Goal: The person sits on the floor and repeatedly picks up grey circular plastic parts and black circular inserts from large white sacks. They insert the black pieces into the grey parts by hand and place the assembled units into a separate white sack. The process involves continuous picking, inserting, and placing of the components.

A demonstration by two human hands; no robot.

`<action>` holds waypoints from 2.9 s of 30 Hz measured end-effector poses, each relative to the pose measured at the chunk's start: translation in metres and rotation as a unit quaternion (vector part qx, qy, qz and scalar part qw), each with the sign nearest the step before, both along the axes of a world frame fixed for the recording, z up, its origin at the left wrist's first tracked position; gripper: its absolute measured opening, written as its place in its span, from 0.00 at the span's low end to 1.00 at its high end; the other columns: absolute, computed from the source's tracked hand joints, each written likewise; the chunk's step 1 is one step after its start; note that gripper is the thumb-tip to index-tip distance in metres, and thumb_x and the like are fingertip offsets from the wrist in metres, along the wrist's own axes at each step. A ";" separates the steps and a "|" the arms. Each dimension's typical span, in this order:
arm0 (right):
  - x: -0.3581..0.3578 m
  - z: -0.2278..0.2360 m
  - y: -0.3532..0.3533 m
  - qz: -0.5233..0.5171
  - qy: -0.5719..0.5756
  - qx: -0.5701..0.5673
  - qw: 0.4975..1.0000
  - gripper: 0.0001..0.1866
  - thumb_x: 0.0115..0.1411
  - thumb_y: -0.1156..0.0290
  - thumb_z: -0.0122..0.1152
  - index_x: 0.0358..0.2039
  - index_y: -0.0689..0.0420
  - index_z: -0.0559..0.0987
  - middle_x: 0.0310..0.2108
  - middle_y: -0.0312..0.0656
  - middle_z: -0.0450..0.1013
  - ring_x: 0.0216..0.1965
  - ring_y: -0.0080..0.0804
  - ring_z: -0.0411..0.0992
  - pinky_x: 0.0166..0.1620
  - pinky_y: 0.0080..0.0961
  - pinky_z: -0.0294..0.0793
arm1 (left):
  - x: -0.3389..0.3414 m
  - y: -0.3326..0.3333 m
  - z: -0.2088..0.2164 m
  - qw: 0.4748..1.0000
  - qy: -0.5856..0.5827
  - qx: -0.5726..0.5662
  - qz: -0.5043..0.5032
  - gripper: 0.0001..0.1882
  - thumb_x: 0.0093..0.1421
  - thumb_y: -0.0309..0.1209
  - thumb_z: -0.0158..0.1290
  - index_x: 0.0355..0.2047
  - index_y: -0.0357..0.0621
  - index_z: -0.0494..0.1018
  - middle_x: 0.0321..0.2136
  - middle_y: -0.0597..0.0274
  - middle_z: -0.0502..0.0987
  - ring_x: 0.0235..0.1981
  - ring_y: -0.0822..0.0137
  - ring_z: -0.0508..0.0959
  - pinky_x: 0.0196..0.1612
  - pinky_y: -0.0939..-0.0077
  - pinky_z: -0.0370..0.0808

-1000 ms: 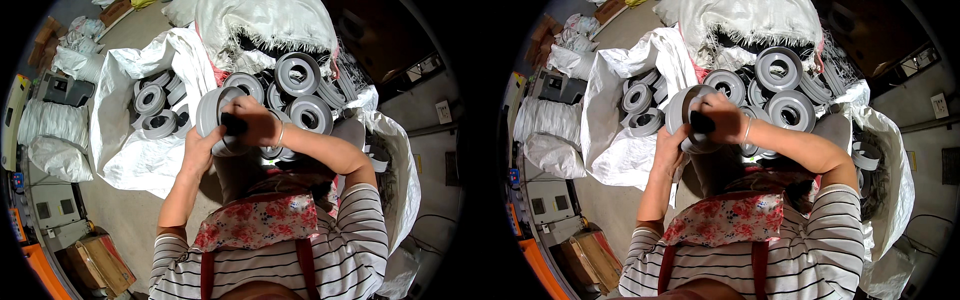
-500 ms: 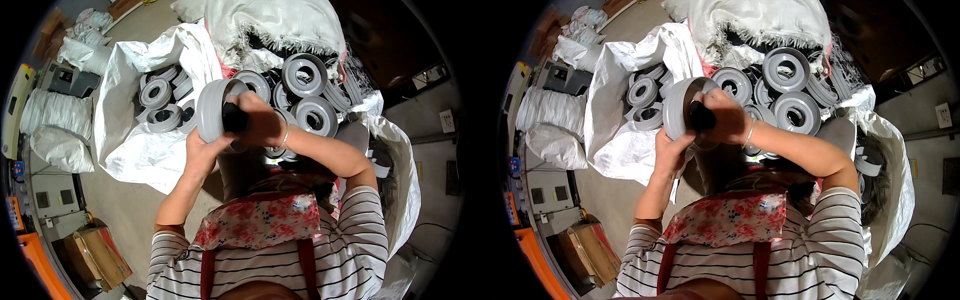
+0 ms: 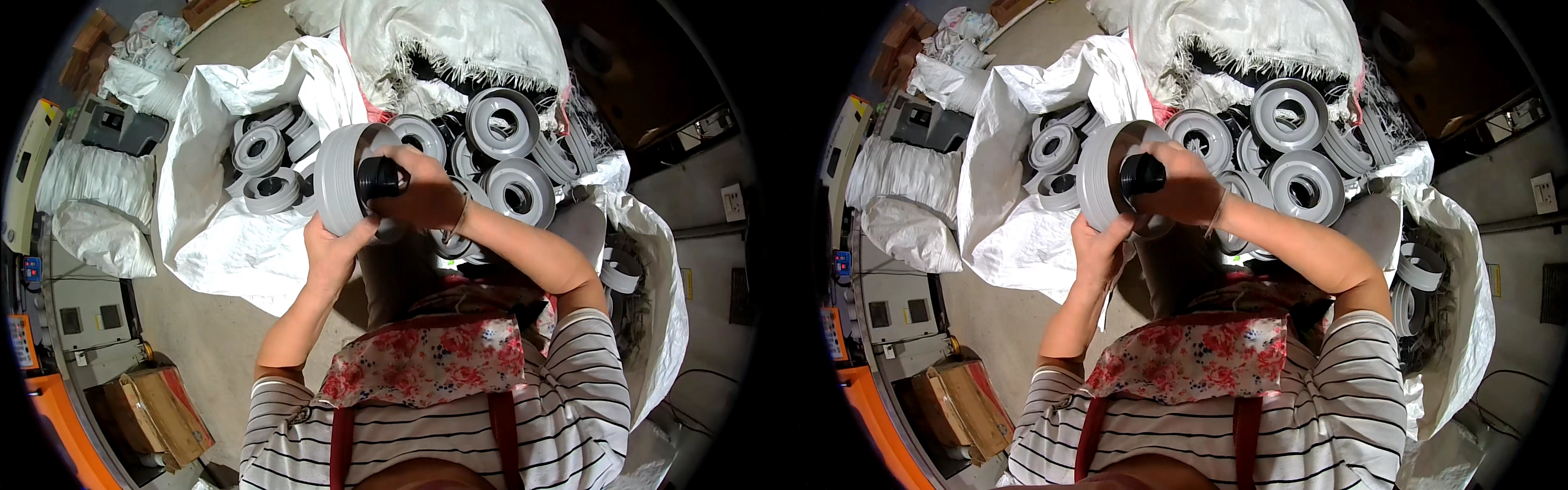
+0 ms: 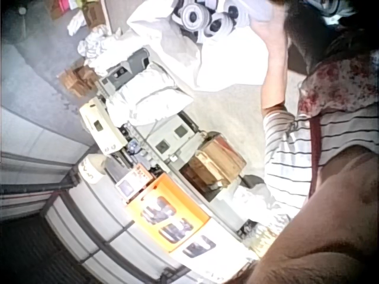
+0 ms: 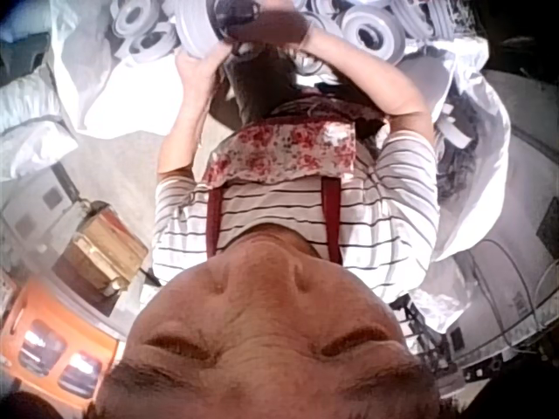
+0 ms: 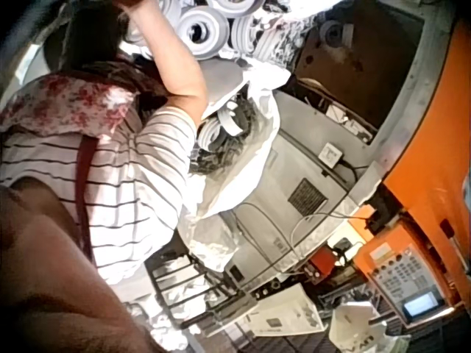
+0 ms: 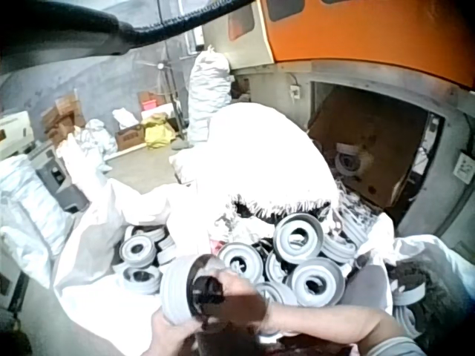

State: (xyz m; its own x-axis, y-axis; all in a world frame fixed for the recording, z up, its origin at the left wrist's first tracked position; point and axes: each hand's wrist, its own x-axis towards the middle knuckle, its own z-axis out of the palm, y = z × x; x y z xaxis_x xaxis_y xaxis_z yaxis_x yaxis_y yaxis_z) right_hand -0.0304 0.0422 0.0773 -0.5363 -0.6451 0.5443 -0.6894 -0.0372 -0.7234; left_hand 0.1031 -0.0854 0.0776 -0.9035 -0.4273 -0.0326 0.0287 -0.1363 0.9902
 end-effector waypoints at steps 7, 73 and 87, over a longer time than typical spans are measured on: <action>0.002 0.001 0.001 0.173 -0.551 -0.121 0.807 0.19 0.53 0.68 0.61 0.43 0.65 0.72 0.33 0.37 0.74 0.34 0.22 0.73 0.35 0.20 0.74 | -0.001 0.009 0.014 0.899 0.056 -0.432 -0.039 0.31 0.41 0.28 0.67 0.46 0.34 0.71 0.42 0.50 0.75 0.42 0.57 0.77 0.46 0.66 0.73; -0.104 -0.031 0.025 -0.236 -0.072 0.002 0.969 0.11 0.56 0.68 0.60 0.36 0.62 0.79 0.31 0.45 0.74 0.33 0.33 0.73 0.39 0.23 0.70 | -0.111 -0.028 -0.012 0.991 0.003 0.044 -0.128 0.29 0.52 0.34 0.59 0.51 0.32 0.64 0.43 0.49 0.73 0.43 0.59 0.75 0.42 0.66 0.76; -0.021 0.009 0.021 0.021 0.057 0.233 0.971 0.39 0.37 0.69 0.69 0.53 0.59 0.66 0.42 0.51 0.63 0.43 0.50 0.67 0.46 0.33 0.70 | -0.039 -0.014 -0.004 0.979 -0.039 0.179 -0.090 0.23 0.51 0.24 0.59 0.46 0.31 0.67 0.35 0.54 0.75 0.32 0.64 0.78 0.33 0.71 0.79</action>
